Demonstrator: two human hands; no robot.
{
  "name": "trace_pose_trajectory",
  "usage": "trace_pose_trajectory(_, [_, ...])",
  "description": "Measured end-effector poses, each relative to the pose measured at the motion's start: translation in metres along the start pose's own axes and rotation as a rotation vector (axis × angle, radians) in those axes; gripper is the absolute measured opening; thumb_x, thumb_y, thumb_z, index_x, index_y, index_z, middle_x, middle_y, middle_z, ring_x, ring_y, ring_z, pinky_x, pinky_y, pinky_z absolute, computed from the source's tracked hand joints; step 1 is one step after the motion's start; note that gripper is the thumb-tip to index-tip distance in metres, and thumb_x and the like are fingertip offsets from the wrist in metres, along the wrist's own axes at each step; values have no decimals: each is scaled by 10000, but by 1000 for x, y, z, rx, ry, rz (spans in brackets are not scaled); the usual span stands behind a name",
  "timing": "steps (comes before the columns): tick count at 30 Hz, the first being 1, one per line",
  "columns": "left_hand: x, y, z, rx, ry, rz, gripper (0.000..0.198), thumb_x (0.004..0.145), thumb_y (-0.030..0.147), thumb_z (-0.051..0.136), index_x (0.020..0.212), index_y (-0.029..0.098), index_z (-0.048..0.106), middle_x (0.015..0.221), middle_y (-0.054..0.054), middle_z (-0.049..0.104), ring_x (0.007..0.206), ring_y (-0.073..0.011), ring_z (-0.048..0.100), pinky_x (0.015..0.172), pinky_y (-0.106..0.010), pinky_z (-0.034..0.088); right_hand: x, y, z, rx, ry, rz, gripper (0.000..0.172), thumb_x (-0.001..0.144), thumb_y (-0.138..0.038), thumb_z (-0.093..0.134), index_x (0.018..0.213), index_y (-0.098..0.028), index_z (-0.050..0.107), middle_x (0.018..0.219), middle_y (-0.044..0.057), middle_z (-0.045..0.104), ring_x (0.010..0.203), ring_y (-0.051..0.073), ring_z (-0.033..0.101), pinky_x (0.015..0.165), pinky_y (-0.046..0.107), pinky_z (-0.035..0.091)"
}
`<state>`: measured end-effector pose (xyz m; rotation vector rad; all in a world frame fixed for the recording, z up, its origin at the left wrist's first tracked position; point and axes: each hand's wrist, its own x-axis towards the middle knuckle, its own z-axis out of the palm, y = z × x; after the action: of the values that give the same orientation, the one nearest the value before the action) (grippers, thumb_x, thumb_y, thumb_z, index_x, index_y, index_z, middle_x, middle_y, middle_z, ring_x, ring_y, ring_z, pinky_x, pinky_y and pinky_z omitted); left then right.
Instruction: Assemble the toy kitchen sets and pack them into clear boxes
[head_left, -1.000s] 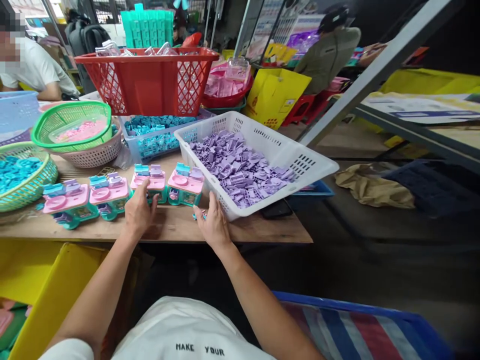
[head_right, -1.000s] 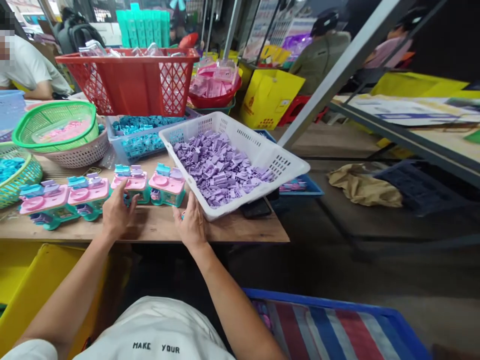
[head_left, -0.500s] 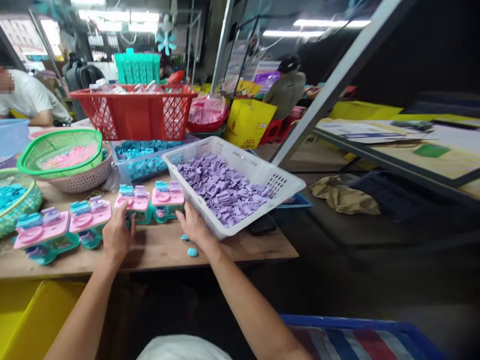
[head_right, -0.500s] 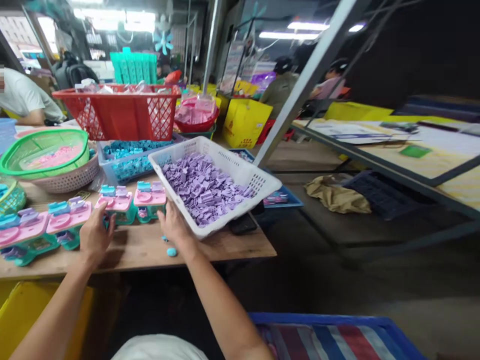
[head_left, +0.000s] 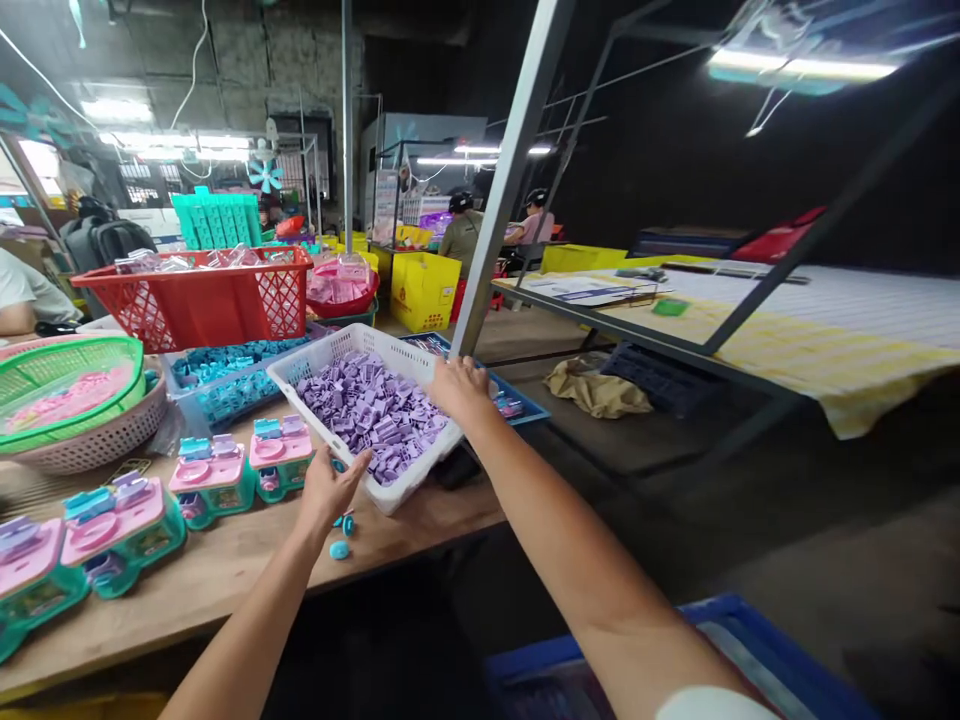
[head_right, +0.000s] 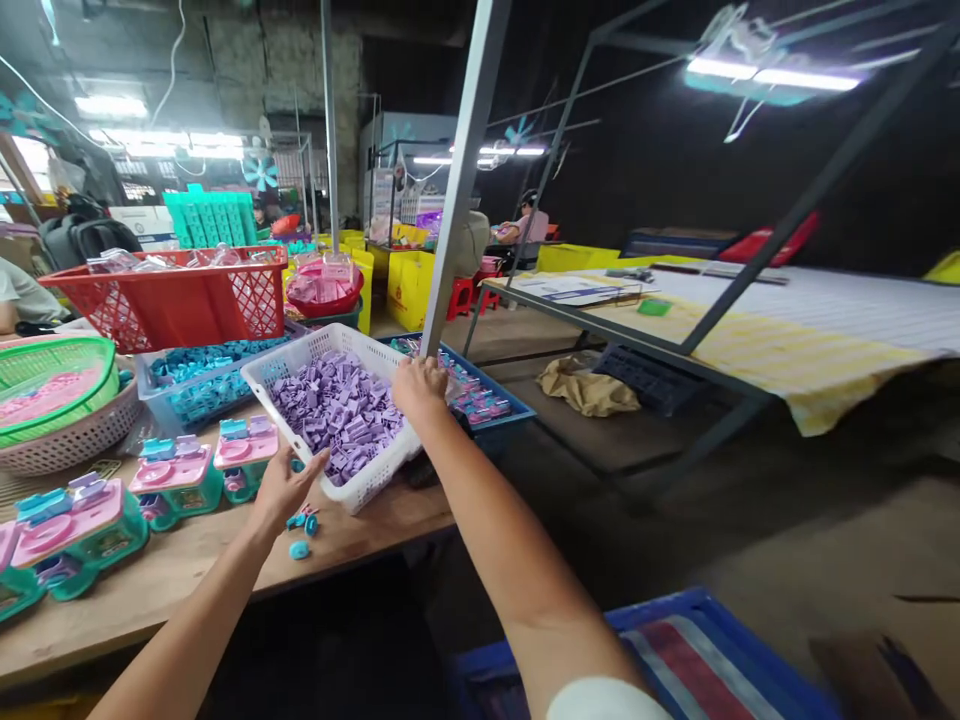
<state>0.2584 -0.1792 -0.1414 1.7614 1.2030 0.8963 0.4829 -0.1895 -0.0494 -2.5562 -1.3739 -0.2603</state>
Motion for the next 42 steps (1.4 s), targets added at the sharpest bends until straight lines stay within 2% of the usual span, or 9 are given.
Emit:
trace_pose_trajectory(7, [-5, 2, 5, -89, 148, 66, 338, 725, 348, 581, 995, 157, 649, 857, -52, 697, 723, -198, 596, 690, -301, 457, 17, 27, 14, -19, -15, 23, 403, 933, -178, 481, 1283, -94, 664, 1393, 264, 534, 1313, 383, 482, 1018, 491, 428])
trace_pose_trajectory(12, [-7, -3, 0, -123, 211, 89, 295, 710, 325, 588, 947, 169, 669, 786, -7, 671, 659, -163, 560, 653, -276, 464, 12, 33, 12, 57, -85, 47, 414, 945, -152, 449, 1307, -175, 646, 1186, 195, 703, 1109, 287, 661, 886, 368, 479])
trace_pose_trajectory(16, [-22, -4, -7, -214, 187, 143, 345, 736, 321, 602, 1033, 166, 683, 927, -34, 721, 829, -201, 649, 763, -297, 523, -8, 53, -2, 101, -34, 41, 352, 994, -243, 419, 1217, -235, 691, 1172, 132, 736, 1072, 262, 683, 823, 320, 476])
trace_pose_trajectory(20, [-29, 4, -16, -236, 150, 273, 394, 733, 326, 620, 1094, 180, 684, 1106, -52, 733, 1056, -245, 664, 955, -344, 523, -36, 75, -18, 215, 163, 111, 313, 982, -280, 469, 1189, -224, 696, 1132, 117, 755, 1050, 272, 682, 816, 324, 475])
trace_pose_trajectory(25, [33, 16, -42, -175, 91, 379, 466, 675, 327, 593, 1096, 153, 694, 1084, -54, 735, 1034, -248, 663, 904, -329, 545, -36, 59, -19, 377, 275, 199, 347, 965, -226, 463, 1246, -208, 666, 1174, 111, 738, 1093, 272, 660, 876, 328, 469])
trace_pose_trajectory(29, [103, 22, -59, -47, 1, 374, 478, 664, 340, 572, 1060, 101, 691, 957, -72, 735, 817, -202, 654, 711, -265, 538, -16, 33, 8, 496, 317, 244, 417, 963, -183, 390, 1309, -173, 624, 1224, 139, 707, 1129, 273, 631, 923, 337, 451])
trace_pose_trajectory(32, [136, 23, -64, 162, -6, 390, 451, 702, 312, 515, 1065, 106, 685, 897, -44, 716, 720, -152, 605, 673, -235, 501, -1, 22, 37, 599, 343, 282, 417, 936, -170, 392, 1264, -148, 649, 1193, 156, 711, 1103, 275, 631, 915, 346, 457])
trace_pose_trajectory(38, [161, 19, -60, 374, 71, 325, 328, 734, 334, 573, 948, 118, 695, 726, -39, 630, 676, -177, 549, 708, -286, 451, 25, 22, 77, 653, 368, 263, 389, 903, -177, 457, 1238, -137, 650, 1174, 161, 698, 1071, 266, 617, 930, 371, 459])
trace_pose_trajectory(42, [158, 18, -65, 417, 138, 264, 516, 821, 573, 553, 1049, 132, 693, 785, -86, 660, 795, -254, 615, 768, -331, 449, 19, 22, 92, 558, 413, 196, 422, 897, -301, 566, 1284, -141, 620, 1203, 194, 644, 1156, 307, 540, 983, 446, 430])
